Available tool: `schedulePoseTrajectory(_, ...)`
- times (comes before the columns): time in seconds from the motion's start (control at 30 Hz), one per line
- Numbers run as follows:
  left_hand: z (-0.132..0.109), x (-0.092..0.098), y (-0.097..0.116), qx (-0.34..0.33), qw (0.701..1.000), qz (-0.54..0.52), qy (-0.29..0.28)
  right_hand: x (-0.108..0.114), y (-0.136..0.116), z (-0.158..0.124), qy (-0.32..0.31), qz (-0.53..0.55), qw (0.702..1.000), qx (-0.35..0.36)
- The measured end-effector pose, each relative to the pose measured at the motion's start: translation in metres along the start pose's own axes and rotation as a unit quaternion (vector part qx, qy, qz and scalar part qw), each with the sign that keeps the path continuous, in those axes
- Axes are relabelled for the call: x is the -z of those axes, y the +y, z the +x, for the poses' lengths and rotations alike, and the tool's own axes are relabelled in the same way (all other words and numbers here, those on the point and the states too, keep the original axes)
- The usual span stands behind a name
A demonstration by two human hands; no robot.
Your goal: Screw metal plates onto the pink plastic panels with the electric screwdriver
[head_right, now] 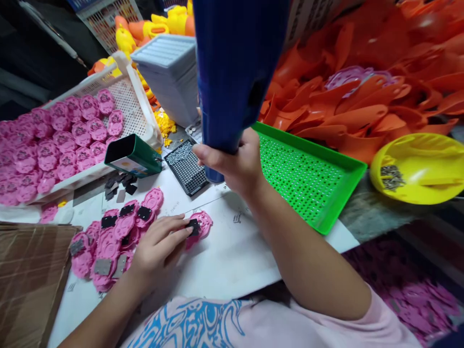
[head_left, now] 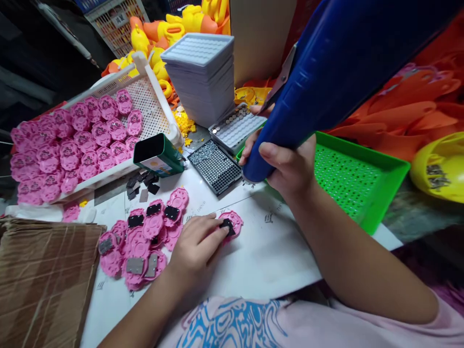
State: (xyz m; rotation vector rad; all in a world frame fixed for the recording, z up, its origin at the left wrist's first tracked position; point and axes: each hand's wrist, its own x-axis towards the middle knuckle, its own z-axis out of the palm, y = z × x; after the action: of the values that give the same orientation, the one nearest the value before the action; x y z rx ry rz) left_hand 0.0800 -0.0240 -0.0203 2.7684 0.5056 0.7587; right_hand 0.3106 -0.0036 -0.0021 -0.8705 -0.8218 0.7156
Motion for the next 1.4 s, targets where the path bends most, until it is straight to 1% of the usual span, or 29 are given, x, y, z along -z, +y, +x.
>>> schedulePoseTrajectory(0.07, -0.003, -0.009, 0.000, -0.011, 1.000, 0.013, 0.004, -0.001, 0.000, 0.000, 0.014, 0.002, 1.000, -0.005)
schedulePoseTrajectory(0.17, -0.006, -0.012, 0.002, 0.020, 0.999, 0.027, -0.023, -0.002, -0.002, -0.001, 0.027, 0.008, 1.000, -0.012)
schedulePoseTrajectory(0.27, -0.008, -0.013, 0.006, 0.043, 0.998, 0.021, -0.042, -0.002, -0.003, -0.002, 0.021, 0.009, 1.000, -0.006)
schedulePoseTrajectory(0.37, -0.008, -0.019, 0.007, 0.052, 0.998, 0.011, -0.022, 0.000, -0.003, -0.003, 0.009, -0.003, 1.000, -0.010)
schedulePoseTrajectory(0.5, -0.007, -0.025, 0.006, 0.088, 0.996, 0.004, -0.007, 0.002, -0.002, -0.004, -0.012, -0.007, 1.000, -0.015)
schedulePoseTrajectory(0.57, -0.007, -0.025, 0.005, 0.094, 0.995, -0.014, -0.008, 0.002, -0.003, -0.004, -0.015, -0.006, 1.000, -0.011)
schedulePoseTrajectory(0.67, -0.010, -0.021, 0.002, 0.084, 0.996, -0.035, -0.010, 0.000, -0.006, -0.003, -0.005, -0.001, 1.000, -0.014)
schedulePoseTrajectory(0.8, -0.013, -0.017, -0.002, 0.093, 0.995, -0.023, -0.005, -0.004, -0.011, -0.003, 0.000, 0.009, 1.000, -0.029)
schedulePoseTrajectory(0.9, -0.013, -0.019, -0.005, 0.110, 0.994, -0.027, -0.009, -0.007, -0.013, -0.004, 0.009, 0.015, 1.000, -0.020)
schedulePoseTrajectory(1.2, -0.012, -0.027, -0.009, 0.126, 0.990, -0.060, -0.008, -0.015, -0.023, -0.009, 0.037, -0.007, 0.998, -0.047)
schedulePoseTrajectory(1.33, -0.009, -0.029, -0.007, 0.133, 0.989, -0.062, -0.010, -0.017, -0.024, -0.006, -0.004, -0.020, 1.000, -0.005)
schedulePoseTrajectory(1.4, -0.007, -0.029, -0.006, 0.141, 0.988, -0.067, -0.013, -0.017, -0.025, -0.003, -0.030, -0.033, 0.999, 0.003)
